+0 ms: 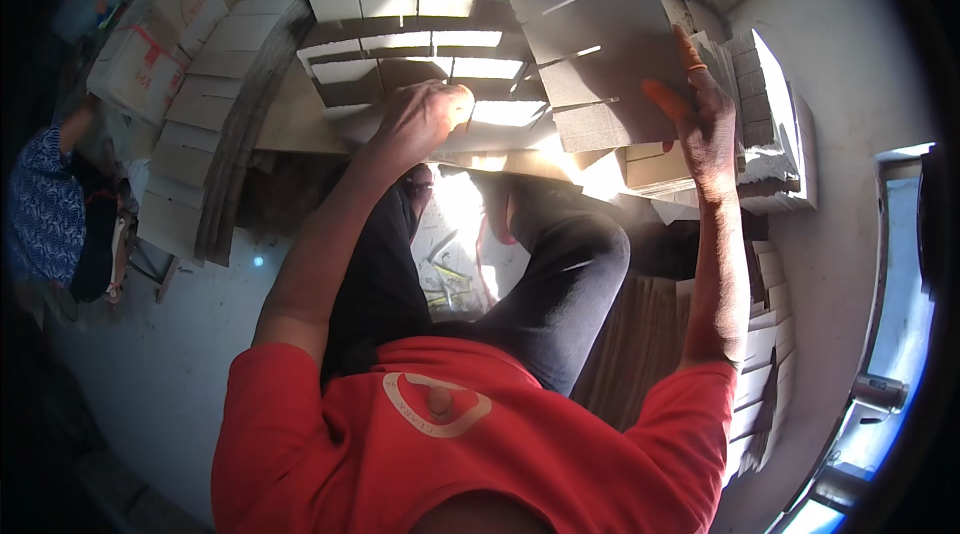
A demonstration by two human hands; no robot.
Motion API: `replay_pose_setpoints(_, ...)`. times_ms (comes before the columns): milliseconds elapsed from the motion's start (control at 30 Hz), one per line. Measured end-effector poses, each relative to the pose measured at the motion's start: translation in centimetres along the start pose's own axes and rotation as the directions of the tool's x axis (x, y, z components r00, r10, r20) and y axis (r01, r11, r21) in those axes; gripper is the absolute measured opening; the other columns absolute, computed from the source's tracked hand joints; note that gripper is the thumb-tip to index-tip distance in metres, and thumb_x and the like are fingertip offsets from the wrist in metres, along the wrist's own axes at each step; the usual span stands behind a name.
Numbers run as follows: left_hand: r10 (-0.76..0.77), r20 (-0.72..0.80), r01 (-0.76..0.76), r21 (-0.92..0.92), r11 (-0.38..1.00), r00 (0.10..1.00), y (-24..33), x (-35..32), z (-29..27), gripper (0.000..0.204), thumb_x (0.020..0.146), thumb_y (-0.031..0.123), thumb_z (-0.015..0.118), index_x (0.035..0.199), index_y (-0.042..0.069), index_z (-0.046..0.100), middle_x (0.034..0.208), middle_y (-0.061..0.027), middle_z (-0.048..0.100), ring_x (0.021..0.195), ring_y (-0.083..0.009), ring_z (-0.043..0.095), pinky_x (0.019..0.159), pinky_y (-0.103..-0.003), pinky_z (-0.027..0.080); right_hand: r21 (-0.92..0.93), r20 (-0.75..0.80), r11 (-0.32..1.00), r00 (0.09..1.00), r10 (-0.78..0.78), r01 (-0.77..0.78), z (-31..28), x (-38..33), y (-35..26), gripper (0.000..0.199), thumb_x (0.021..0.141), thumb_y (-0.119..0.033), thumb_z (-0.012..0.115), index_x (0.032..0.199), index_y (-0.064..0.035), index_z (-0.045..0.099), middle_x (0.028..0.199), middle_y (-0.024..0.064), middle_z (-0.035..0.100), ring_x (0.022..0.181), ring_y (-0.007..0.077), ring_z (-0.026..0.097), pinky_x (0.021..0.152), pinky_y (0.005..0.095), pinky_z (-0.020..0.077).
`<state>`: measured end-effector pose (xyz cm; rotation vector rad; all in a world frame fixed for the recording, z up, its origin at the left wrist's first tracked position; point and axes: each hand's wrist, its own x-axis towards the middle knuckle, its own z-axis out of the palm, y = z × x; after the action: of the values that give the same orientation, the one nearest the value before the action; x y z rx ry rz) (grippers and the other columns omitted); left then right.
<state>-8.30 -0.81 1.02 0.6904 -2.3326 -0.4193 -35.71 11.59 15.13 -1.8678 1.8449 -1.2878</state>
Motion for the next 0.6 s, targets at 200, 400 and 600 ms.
replay_pose_setpoints(200, -0.024, 0.047, 0.024, 0.002, 1.0, 0.999, 0.5, 0.2, -0.1, 0.005, 0.079, 0.009, 0.054, 0.076, 0.006, 0.053, 0.072, -0.0118, 0.058, 0.074, -0.0311, 0.059, 0.066, -0.041, 0.047, -0.023, 0.054, 0.992, 0.991, 0.122, -0.121, 0.6, 0.4, -0.8, 0.064, 0.08, -0.008, 0.068, 0.138, -0.013, 0.042, 0.082, 0.0063, 0.067, 0.053, 0.0061, 0.053, 0.042, 0.0241, 0.0431)
replay_pose_setpoints(400, 0.043, 0.094, -0.051, 0.086, 0.995, 0.995, -1.3, -0.5, 0.9, 0.01, 0.082, 0.012, 0.056, 0.083, 0.003, 0.059, 0.078, -0.0118, 0.06, 0.077, -0.0309, 0.058, 0.071, -0.039, 0.048, 0.011, 0.048, 0.991, 0.99, 0.131, -0.132, 1.0, 1.0, -0.7, 0.066, 0.079, -0.006, 0.068, 0.139, -0.013, 0.041, 0.082, 0.0069, 0.067, 0.054, 0.0057, 0.055, 0.04, 0.0227, 0.0427)
replay_pose_setpoints(600, -0.036, 0.095, 0.036, 0.005, 0.999, 0.995, 0.2, 0.1, -0.1, 0.009, 0.083, 0.011, 0.055, 0.083, 0.003, 0.059, 0.077, -0.012, 0.059, 0.076, -0.0311, 0.058, 0.07, -0.04, 0.048, 0.045, 0.087, 0.982, 0.98, 0.177, -0.182, 0.1, 1.5, -0.9, 0.065, 0.08, -0.005, 0.067, 0.139, -0.0125, 0.041, 0.084, 0.0076, 0.068, 0.055, 0.0057, 0.056, 0.04, 0.0223, 0.044)
